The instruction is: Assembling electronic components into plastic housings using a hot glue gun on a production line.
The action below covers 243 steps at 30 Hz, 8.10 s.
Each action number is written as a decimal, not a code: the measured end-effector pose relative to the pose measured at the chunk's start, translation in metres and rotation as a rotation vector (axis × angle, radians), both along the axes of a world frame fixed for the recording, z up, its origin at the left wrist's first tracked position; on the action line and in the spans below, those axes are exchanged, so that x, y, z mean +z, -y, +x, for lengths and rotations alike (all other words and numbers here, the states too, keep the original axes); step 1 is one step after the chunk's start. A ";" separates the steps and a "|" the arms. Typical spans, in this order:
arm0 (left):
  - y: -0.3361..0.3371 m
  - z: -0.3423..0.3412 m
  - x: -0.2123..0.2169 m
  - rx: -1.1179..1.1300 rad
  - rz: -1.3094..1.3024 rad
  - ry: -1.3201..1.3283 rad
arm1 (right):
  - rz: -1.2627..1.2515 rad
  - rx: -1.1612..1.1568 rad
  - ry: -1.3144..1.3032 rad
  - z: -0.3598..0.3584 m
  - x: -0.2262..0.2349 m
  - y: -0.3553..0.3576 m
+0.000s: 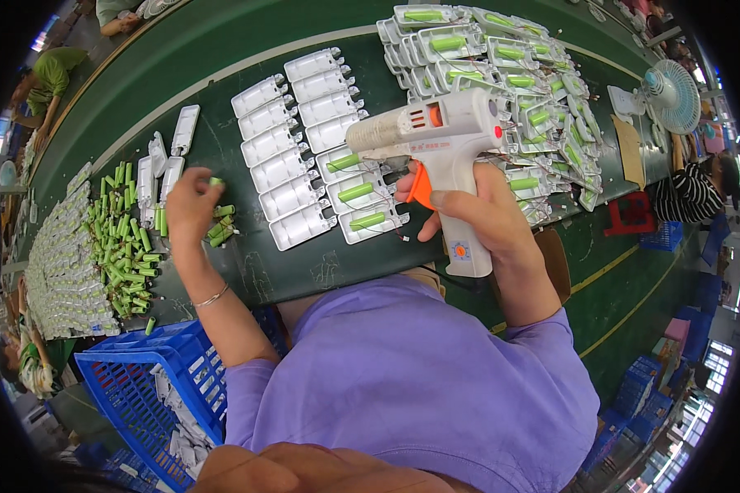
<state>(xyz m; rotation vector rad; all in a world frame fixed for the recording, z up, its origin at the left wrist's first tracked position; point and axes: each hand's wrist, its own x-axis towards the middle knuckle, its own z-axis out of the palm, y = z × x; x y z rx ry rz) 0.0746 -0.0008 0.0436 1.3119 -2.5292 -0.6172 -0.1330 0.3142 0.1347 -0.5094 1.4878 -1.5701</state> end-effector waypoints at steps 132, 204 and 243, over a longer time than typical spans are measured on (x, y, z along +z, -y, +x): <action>-0.031 -0.170 -0.022 -0.546 -0.129 -0.253 | 0.012 -0.093 0.031 -0.045 -0.007 0.059; 0.001 -0.093 0.004 -0.161 -0.147 -0.580 | -0.041 -0.037 -0.128 -0.054 0.001 0.082; 0.004 -0.025 0.001 -0.048 0.499 -0.946 | 0.044 0.024 -0.066 -0.059 0.003 0.133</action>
